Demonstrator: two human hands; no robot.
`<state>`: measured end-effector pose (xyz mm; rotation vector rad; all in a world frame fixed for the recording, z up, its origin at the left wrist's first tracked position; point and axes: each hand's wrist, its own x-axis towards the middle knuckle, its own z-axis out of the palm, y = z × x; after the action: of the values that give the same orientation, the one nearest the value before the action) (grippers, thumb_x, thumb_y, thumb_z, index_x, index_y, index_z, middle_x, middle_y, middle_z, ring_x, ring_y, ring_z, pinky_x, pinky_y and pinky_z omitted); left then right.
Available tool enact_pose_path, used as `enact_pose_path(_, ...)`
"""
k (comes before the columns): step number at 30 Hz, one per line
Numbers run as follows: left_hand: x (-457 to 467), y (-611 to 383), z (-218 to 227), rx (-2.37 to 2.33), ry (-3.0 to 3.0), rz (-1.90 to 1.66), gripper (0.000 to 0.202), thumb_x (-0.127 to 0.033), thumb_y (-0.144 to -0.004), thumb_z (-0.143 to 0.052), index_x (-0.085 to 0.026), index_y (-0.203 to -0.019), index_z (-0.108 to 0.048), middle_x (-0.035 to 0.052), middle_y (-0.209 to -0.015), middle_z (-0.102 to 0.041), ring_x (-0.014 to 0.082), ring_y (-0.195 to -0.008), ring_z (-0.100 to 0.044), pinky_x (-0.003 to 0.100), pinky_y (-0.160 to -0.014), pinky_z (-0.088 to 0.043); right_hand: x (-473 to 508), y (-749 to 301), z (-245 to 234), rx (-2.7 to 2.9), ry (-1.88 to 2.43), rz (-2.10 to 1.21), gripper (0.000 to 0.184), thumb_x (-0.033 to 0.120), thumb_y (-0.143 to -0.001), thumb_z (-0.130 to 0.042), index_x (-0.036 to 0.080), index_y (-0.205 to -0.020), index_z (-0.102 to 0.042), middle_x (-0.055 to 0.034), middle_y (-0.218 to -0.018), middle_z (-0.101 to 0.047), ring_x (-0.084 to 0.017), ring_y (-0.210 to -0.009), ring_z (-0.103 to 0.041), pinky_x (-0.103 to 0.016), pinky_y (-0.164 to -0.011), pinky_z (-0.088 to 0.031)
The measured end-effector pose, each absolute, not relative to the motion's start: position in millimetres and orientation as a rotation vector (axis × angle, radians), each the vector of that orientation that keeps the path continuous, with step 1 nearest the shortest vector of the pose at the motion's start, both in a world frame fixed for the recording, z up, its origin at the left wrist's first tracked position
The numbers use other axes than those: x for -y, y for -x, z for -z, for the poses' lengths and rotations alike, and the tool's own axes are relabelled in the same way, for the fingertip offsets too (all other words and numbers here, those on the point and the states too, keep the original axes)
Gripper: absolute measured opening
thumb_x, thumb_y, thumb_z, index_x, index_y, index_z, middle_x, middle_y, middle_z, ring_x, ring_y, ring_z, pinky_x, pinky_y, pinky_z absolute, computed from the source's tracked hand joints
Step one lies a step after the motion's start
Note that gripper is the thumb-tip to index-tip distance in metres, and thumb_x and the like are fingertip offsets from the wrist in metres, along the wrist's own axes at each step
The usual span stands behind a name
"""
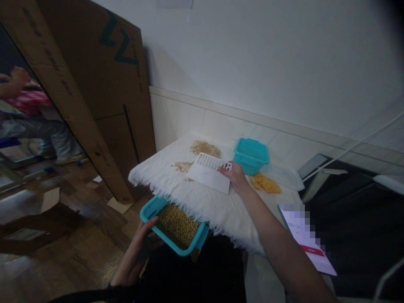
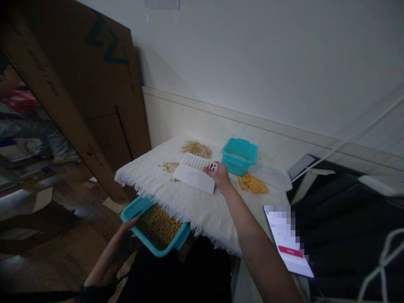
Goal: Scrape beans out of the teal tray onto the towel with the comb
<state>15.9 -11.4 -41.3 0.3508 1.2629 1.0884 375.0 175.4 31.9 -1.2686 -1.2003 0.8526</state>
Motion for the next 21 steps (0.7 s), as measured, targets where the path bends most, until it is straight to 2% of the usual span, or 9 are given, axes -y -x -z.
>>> enact_pose_path(6, 10, -18, 42, -1.255, -0.309, -1.102, 0.093, -0.059, -0.063, -0.103, -0.031, -0.144, -0.066, 0.0080, -0.105, -0.080, 0.0401, -0.105, -0.085, 0.051, -0.091, -0.069, -173, -372, -33, 1.211, 1.282, -0.849, 0.071, 0.076, -0.045, -0.104, 0.028, -0.081, -0.065, -0.0025, -0.077, -0.075, -0.026, -0.073, -0.064, -0.038, -0.067, -0.048)
enact_pose_path(12, 11, -18, 44, -1.254, -0.335, -1.112, 0.097, -0.062, -0.063, -0.102, -0.031, -0.147, -0.064, -0.0004, -0.083, -0.070, 0.0331, -0.087, -0.080, 0.048, -0.087, -0.068, -171, -369, -35, 1.198, 1.274, -0.884, 0.072, 0.074, -0.043, -0.106, 0.028, -0.080, -0.066, -0.0018, -0.075, -0.075, -0.025, -0.072, -0.065, -0.037, -0.066, -0.050)
enact_pose_path(18, 13, -16, 49, -1.242, -0.387, -1.144, 0.095, -0.061, -0.066, -0.101, -0.028, -0.148, -0.067, 0.0081, -0.105, -0.082, 0.0365, -0.100, -0.084, 0.047, -0.087, -0.068, -169, -364, -37, 1.226, 1.259, -0.920, 0.072, 0.074, -0.044, -0.106, 0.027, -0.081, -0.065, -0.0022, -0.076, -0.075, -0.025, -0.072, -0.065, -0.038, -0.067, -0.050)
enact_pose_path(21, 16, -15, 49, -1.226, -0.414, -1.149, 0.090, -0.061, -0.069, -0.100, -0.027, -0.146, -0.068, 0.0080, -0.105, -0.082, 0.0355, -0.100, -0.084, 0.046, -0.090, -0.068, -166, -362, -39, 1.244, 1.274, -0.910, 0.072, 0.075, -0.043, -0.106, 0.027, -0.080, -0.065, -0.0014, -0.074, -0.073, -0.025, -0.071, -0.064, -0.037, -0.067, -0.049)
